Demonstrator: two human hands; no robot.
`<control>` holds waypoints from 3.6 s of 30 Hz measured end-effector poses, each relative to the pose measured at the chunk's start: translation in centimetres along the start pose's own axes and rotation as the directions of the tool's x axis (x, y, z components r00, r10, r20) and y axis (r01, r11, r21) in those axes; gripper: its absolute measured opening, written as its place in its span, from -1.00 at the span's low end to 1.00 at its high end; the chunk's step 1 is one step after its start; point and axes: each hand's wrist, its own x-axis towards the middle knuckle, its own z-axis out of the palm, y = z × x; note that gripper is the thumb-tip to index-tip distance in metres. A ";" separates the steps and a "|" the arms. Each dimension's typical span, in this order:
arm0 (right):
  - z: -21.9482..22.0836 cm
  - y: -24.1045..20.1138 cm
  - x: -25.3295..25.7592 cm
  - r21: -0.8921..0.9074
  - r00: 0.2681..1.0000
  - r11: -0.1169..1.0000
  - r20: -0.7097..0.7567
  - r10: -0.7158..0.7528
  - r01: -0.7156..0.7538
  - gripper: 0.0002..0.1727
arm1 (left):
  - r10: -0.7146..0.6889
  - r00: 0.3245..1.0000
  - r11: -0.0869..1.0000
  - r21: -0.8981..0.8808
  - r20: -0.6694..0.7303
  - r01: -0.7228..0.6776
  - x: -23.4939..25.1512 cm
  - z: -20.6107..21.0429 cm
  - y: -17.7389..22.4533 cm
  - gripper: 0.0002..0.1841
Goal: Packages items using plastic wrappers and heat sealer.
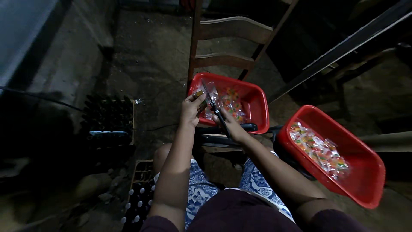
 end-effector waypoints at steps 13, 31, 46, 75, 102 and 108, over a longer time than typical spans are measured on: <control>-0.5 1.2 1.4 0.069 1.000 0.998 0.016 0.011 -0.012 -0.47 | -0.072 0.997 0.997 -0.005 -0.013 0.072 1.2 -0.1 -0.7 -0.85; -0.9 2.7 3.8 0.140 1.000 0.990 0.026 0.000 -0.004 -0.52 | -0.107 0.993 0.991 0.072 -0.047 0.111 3.3 -0.7 -2.3 -0.82; 2.5 4.8 17.3 -0.281 0.932 0.889 -0.108 0.345 -0.361 -0.46 | -0.046 0.996 0.988 -0.148 -0.077 0.034 3.4 -0.2 -1.8 -0.79; -8.0 4.7 -15.3 -0.007 0.873 0.920 -0.312 -0.373 0.391 -0.74 | 0.118 0.835 0.937 0.219 0.538 -0.274 -13.5 7.5 -10.2 -0.77; -24.8 20.5 -15.2 -0.467 0.725 0.849 -0.671 -0.158 -0.247 -0.71 | -0.602 0.784 0.116 0.988 0.151 -0.102 -9.7 -2.4 -19.9 -0.62; -19.9 17.4 -1.0 -0.778 0.984 0.624 -0.158 -0.088 -0.069 -0.82 | -0.715 0.682 0.037 0.983 0.152 -0.180 -8.7 -1.9 -19.7 -0.56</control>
